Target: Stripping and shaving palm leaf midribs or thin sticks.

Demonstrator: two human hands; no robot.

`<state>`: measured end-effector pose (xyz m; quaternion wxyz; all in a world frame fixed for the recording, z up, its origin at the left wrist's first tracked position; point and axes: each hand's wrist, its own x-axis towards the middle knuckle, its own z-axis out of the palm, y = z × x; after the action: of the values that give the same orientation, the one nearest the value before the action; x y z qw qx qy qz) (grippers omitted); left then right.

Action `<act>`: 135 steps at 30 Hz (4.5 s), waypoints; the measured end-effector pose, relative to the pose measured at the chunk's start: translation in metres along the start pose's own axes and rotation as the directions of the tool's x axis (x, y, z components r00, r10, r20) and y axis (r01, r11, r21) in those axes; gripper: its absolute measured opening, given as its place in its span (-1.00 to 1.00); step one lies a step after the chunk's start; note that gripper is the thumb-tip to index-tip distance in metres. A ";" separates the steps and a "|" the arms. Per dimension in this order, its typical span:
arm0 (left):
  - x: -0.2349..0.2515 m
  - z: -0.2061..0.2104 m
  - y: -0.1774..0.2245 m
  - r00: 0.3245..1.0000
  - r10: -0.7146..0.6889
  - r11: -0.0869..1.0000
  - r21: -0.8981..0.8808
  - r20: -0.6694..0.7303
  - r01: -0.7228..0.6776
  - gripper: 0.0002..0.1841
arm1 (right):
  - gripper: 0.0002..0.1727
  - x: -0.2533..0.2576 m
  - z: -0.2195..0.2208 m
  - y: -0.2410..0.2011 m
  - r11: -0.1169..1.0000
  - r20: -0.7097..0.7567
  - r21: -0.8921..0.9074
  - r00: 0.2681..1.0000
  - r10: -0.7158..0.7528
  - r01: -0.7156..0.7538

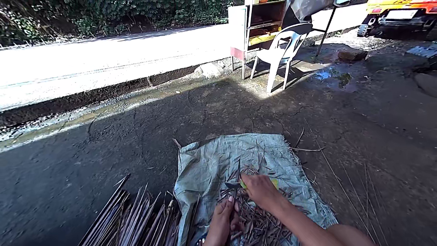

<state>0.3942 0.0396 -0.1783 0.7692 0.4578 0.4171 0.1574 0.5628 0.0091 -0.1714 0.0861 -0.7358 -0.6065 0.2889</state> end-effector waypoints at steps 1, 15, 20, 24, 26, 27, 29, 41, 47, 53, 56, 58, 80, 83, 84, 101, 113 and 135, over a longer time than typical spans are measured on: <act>-0.001 0.002 0.000 1.000 0.003 1.000 -0.008 0.001 -0.003 -0.53 | -0.71 0.002 -0.003 0.002 0.999 -0.011 -0.023 0.999 0.030 -0.031; -0.006 -0.001 0.006 1.000 -0.013 1.000 -0.012 0.005 0.013 -0.52 | -0.62 0.012 -0.022 0.027 0.945 -0.164 0.128 0.933 0.320 -0.301; -0.002 -0.006 0.004 1.000 -0.006 1.000 0.010 -0.027 0.006 -0.53 | -0.71 -0.001 0.013 -0.015 1.000 0.061 0.014 0.998 0.008 -0.009; 0.000 -0.002 0.007 0.998 -0.023 1.000 0.020 -0.061 0.024 -0.53 | -0.67 0.011 0.004 -0.006 0.997 0.013 -0.043 0.998 0.065 -0.065; 0.001 -0.002 0.009 0.997 -0.020 0.999 0.028 -0.074 0.023 -0.53 | -0.67 0.014 0.001 -0.006 0.995 0.000 -0.059 0.996 0.084 -0.084; 0.002 -0.002 0.009 0.997 -0.019 0.999 0.032 -0.080 0.022 -0.53 | -0.67 0.014 0.001 -0.006 0.993 -0.002 -0.066 0.996 0.094 -0.094; 0.003 0.000 0.009 0.996 -0.024 0.998 0.049 -0.088 0.029 -0.53 | -0.67 0.015 0.003 -0.004 0.991 -0.014 -0.073 0.993 0.114 -0.115; -0.002 0.003 0.007 0.998 0.017 0.994 0.107 -0.061 -0.011 -0.55 | -0.63 0.020 -0.021 0.016 0.943 -0.071 -0.024 0.942 0.328 -0.331; -0.005 0.004 0.002 1.000 -0.010 0.992 0.127 -0.008 0.011 -0.56 | -0.62 0.025 -0.022 0.029 0.887 -0.151 0.063 0.874 0.462 -0.458; -0.005 -0.004 0.002 0.999 -0.003 0.994 0.112 -0.050 0.009 -0.54 | -0.64 0.018 -0.016 0.030 0.925 -0.097 0.254 0.944 0.316 -0.284; -0.005 -0.005 0.006 0.997 0.004 0.995 0.104 -0.073 0.004 -0.55 | -0.63 0.010 -0.003 0.011 0.969 -0.019 0.189 0.986 0.164 -0.158; -0.004 -0.005 0.005 0.997 0.011 0.993 0.120 -0.073 -0.002 -0.56 | -0.62 0.010 -0.001 0.004 0.977 0.011 0.135 0.986 0.166 -0.166; -0.005 -0.007 0.004 0.990 0.138 0.866 0.489 -0.036 -0.103 -0.70 | -0.62 0.026 0.008 0.027 0.423 -0.188 0.896 0.978 0.088 0.134; -0.006 -0.006 0.004 0.989 0.149 0.866 0.486 -0.025 -0.118 -0.71 | -0.62 0.029 0.006 0.031 0.429 -0.239 0.888 0.963 0.123 0.165; -0.006 -0.006 0.004 0.989 0.148 0.867 0.483 -0.018 -0.121 -0.71 | -0.62 0.029 0.004 0.032 0.411 -0.240 0.897 0.960 0.143 0.163; 0.004 -0.014 0.003 1.000 -0.003 0.993 0.116 0.029 -0.001 -0.43 | -0.67 0.007 0.027 0.005 0.117 0.002 0.993 0.999 -0.045 0.004; 0.003 -0.009 0.005 0.997 -0.073 0.994 -0.080 0.011 0.073 -0.45 | -0.48 0.011 0.019 0.025 0.824 -0.069 0.521 0.973 -0.221 0.224; -0.004 -0.013 0.012 0.991 -0.122 0.992 -0.025 0.051 0.124 -0.46 | -0.55 0.034 -0.011 0.071 0.904 -0.263 0.425 0.951 0.161 -0.035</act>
<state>0.3831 0.0513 -0.1694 0.7938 0.4243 0.4231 0.1041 0.6315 0.0261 -0.2072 0.3144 -0.7648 -0.4735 0.3034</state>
